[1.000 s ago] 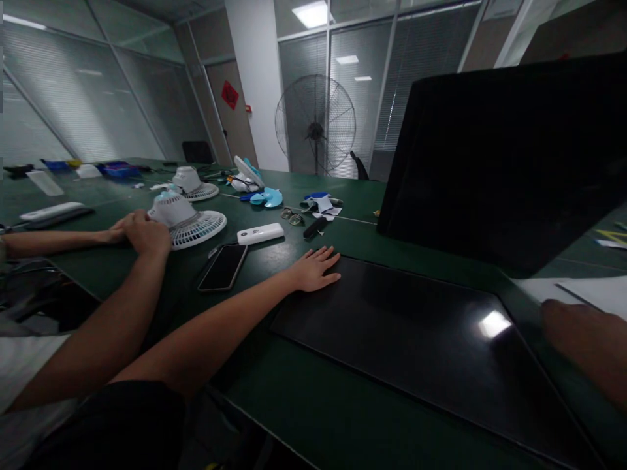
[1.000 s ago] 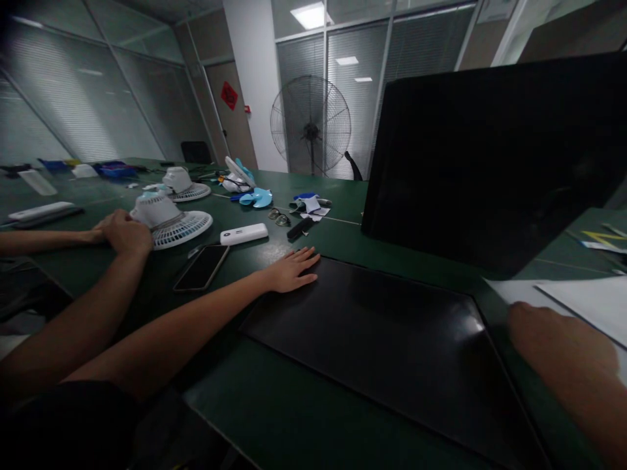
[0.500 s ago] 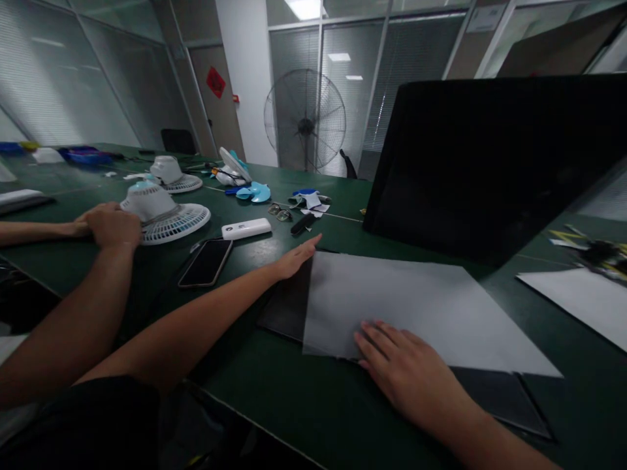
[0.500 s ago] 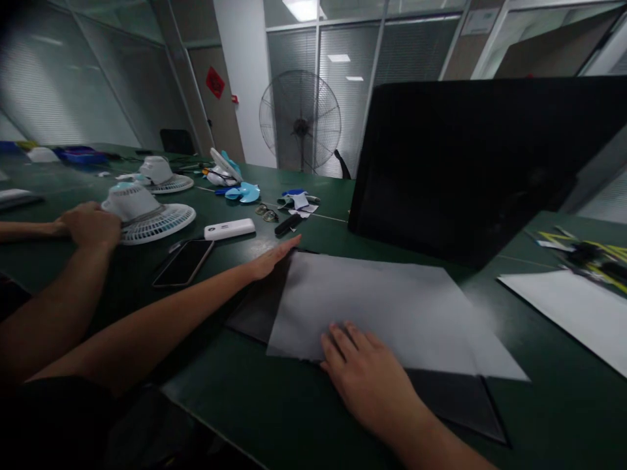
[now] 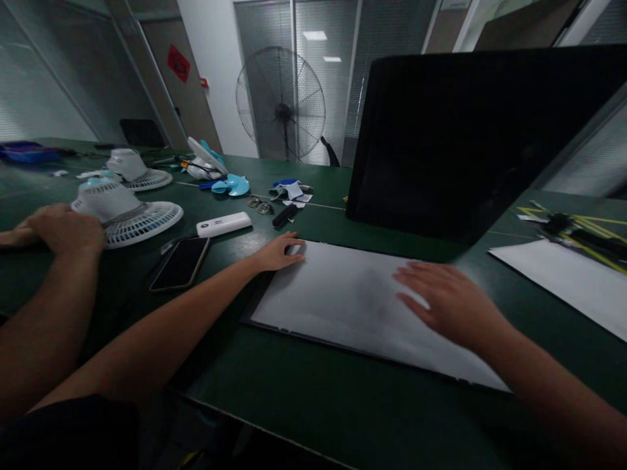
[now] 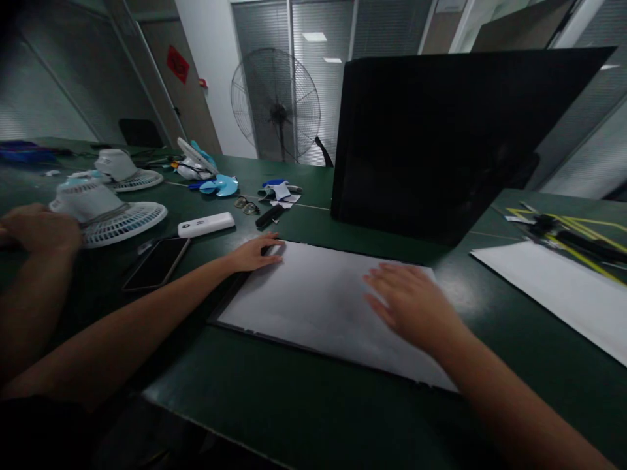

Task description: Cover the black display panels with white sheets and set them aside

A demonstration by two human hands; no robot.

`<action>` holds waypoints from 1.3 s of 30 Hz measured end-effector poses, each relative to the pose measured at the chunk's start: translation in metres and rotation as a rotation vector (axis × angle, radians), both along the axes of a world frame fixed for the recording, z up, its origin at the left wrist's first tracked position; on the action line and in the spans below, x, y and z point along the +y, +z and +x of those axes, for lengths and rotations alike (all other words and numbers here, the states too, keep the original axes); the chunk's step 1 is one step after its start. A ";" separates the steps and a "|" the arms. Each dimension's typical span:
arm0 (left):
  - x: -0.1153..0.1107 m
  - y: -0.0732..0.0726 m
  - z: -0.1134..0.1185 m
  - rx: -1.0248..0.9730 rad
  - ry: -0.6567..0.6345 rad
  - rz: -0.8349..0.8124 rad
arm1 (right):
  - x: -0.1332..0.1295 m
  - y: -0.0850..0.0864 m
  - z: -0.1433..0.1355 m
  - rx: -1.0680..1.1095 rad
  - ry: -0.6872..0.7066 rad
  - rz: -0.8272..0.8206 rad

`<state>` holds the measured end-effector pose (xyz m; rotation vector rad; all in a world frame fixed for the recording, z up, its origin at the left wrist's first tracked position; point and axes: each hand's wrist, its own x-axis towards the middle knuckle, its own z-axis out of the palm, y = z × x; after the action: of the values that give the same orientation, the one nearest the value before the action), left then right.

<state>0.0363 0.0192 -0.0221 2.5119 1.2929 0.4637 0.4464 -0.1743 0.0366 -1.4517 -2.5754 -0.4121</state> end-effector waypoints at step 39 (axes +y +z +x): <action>-0.006 0.004 -0.005 0.192 -0.123 0.122 | 0.041 -0.027 0.129 -0.044 -1.082 -0.307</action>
<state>0.0315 0.0131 -0.0184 2.7765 1.1979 0.2881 0.5755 -0.1333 0.0099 -2.8733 -1.6735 -0.1383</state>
